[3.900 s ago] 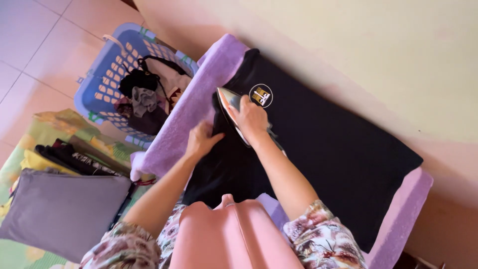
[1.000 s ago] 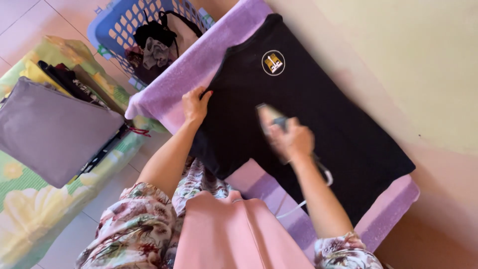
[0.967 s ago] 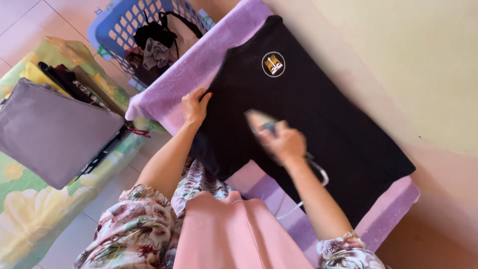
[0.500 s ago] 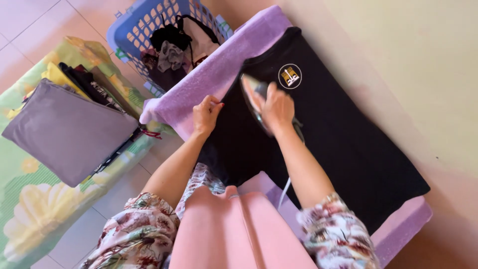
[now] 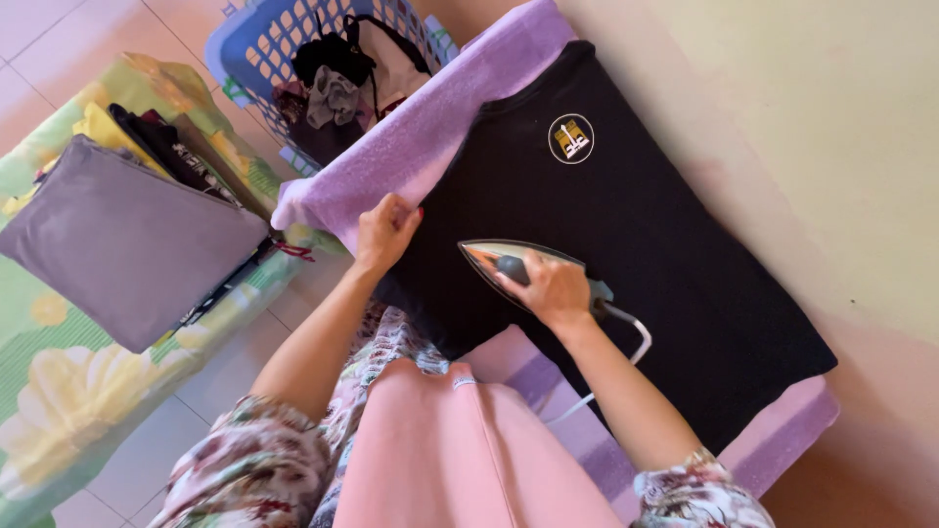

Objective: Ironing and folding a black t-shirt on an ironing board

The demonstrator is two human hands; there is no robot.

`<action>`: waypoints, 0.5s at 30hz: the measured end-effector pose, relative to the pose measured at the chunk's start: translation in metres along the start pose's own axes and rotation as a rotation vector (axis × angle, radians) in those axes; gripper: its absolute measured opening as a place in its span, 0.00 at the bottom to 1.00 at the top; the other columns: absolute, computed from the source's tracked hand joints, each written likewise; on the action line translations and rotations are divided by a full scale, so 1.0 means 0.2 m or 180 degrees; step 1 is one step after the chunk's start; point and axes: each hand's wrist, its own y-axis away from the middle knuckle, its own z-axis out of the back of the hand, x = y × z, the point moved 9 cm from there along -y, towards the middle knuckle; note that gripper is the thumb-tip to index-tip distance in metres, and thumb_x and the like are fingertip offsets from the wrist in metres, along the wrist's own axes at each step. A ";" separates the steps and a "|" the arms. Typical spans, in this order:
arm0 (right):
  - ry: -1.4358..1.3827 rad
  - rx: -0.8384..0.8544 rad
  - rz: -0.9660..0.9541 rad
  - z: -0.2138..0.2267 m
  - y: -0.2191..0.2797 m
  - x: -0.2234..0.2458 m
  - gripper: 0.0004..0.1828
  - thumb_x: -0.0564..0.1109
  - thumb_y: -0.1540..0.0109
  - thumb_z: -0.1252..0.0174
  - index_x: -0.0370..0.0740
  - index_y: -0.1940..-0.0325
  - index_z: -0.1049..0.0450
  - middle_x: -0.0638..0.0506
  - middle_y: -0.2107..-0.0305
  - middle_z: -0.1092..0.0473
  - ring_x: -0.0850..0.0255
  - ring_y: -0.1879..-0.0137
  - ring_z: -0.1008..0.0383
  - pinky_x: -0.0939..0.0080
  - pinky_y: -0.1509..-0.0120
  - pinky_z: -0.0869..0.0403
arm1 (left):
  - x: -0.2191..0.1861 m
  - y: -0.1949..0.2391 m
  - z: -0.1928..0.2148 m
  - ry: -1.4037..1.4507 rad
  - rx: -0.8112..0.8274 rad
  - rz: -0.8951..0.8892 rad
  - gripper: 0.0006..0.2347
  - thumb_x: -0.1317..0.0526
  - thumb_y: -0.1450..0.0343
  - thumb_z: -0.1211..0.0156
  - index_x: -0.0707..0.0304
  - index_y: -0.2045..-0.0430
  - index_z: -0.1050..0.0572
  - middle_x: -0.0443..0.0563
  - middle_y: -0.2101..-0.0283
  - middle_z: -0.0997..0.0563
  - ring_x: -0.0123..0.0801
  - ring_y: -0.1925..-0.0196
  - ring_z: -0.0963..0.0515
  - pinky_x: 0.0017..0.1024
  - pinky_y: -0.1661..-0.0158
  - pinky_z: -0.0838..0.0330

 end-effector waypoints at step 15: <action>-0.0031 0.0163 0.0539 0.06 -0.30 0.34 0.31 0.74 0.38 0.51 0.45 0.58 0.28 0.43 0.69 0.20 0.46 0.62 0.17 0.45 0.60 0.20 | 0.29 0.38 0.16 0.1133 0.0249 0.0635 0.15 0.70 0.33 0.38 0.55 0.56 0.34 0.47 0.77 0.21 0.28 0.80 0.20 0.22 0.77 0.29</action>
